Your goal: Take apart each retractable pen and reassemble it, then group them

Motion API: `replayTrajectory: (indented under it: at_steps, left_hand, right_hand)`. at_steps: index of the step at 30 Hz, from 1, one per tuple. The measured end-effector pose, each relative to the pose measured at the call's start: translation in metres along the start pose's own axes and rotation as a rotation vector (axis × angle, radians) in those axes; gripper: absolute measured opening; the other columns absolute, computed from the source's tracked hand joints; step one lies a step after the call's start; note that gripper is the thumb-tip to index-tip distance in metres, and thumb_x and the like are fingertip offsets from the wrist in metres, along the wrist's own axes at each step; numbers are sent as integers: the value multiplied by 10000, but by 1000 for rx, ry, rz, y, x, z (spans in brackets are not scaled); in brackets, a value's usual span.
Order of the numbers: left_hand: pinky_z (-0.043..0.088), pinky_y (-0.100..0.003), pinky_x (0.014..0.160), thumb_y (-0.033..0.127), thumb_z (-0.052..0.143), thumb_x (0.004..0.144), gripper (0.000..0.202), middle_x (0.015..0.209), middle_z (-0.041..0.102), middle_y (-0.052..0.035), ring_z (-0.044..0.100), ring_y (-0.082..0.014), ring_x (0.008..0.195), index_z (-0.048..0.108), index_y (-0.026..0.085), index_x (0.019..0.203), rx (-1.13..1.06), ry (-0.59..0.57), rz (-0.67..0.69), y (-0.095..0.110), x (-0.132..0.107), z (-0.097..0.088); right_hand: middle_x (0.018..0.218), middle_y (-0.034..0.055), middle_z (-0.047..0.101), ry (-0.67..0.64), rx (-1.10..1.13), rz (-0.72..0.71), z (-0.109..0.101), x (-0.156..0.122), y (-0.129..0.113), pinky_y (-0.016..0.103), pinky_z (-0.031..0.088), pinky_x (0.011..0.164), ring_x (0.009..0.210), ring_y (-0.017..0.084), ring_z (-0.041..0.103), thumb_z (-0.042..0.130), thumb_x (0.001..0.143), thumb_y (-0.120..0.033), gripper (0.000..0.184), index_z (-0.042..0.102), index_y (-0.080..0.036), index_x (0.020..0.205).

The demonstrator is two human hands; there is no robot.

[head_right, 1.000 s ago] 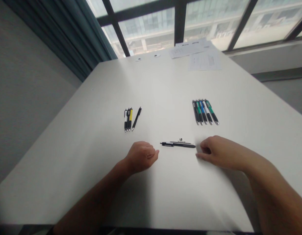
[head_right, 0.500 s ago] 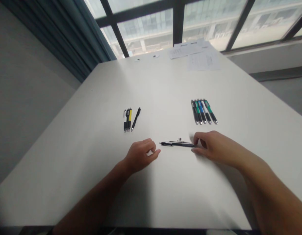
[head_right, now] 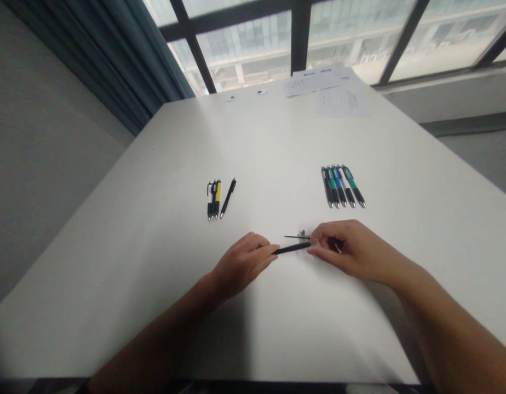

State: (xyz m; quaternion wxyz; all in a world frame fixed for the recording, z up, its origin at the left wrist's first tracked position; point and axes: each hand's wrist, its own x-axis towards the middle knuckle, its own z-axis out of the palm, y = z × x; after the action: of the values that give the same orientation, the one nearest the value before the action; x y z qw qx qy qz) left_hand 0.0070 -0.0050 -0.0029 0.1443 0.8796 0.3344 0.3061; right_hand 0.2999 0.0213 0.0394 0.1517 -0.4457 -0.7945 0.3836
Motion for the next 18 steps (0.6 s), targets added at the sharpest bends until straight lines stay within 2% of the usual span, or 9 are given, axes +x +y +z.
replayTrajectory:
  at_steps: [3, 5, 7, 9, 11, 14, 18]
  left_hand:
    - [515, -289, 782, 260, 604, 1017, 156, 906, 686, -57, 628, -156, 828, 698, 141, 1055, -364, 52, -244, 2, 0, -5]
    - [498, -271, 721, 324, 624, 1002, 190, 833, 653, -25, 596, -135, 742, 676, 143, 1025, -615, 40, -435, 3, 1, -8]
    - [489, -264, 703, 380, 630, 993, 244, 849, 658, -30, 593, -131, 740, 657, 140, 1032, -841, -1, -558, 4, 1, -10]
    - [492, -262, 720, 395, 653, 978, 267, 941, 691, -65, 614, -139, 800, 642, 140, 1058, -1005, -16, -593, 4, 0, -10]
    - [495, -258, 730, 377, 695, 951, 295, 1003, 708, -88, 630, -146, 844, 624, 146, 1120, -1108, 1, -596, 3, -1, -9]
    - [486, -244, 698, 354, 766, 899, 396, 940, 714, -72, 628, -133, 790, 608, 149, 1200, -1176, -8, -620, 0, -2, -10]
    - [469, -224, 660, 363, 821, 844, 368, 823, 699, -40, 611, -109, 703, 661, 132, 1082, -1137, -98, -647, -1, -3, -15]
  right_hand:
    - [713, 35, 664, 118, -140, 6, -1, 5, 14, 301, 442, 592, 606, 172, 595, 723, 899, -467, 264, 753, -207, 933]
    - [788, 61, 695, 120, -202, -36, -1, 8, 20, 324, 475, 646, 652, 183, 628, 692, 914, -393, 197, 765, -211, 892]
    - [874, 78, 713, 76, -208, -77, -1, 9, 22, 339, 501, 704, 711, 187, 653, 634, 943, -333, 192, 761, -213, 866]
    - [889, 74, 710, 28, -195, -86, -1, 9, 18, 332, 506, 698, 710, 178, 646, 612, 949, -313, 191, 744, -211, 857]
    - [813, 53, 693, 0, -152, -55, -2, 7, 12, 303, 487, 629, 649, 162, 612, 630, 929, -311, 157, 719, -210, 849]
    - [710, 23, 668, 6, -4, 2, -4, 3, 2, 267, 458, 554, 606, 150, 585, 667, 886, -308, 121, 683, -210, 817]
    - [693, 3, 647, 103, 208, -24, -8, -1, -5, 258, 478, 575, 622, 138, 587, 725, 819, -261, 133, 628, -214, 742]
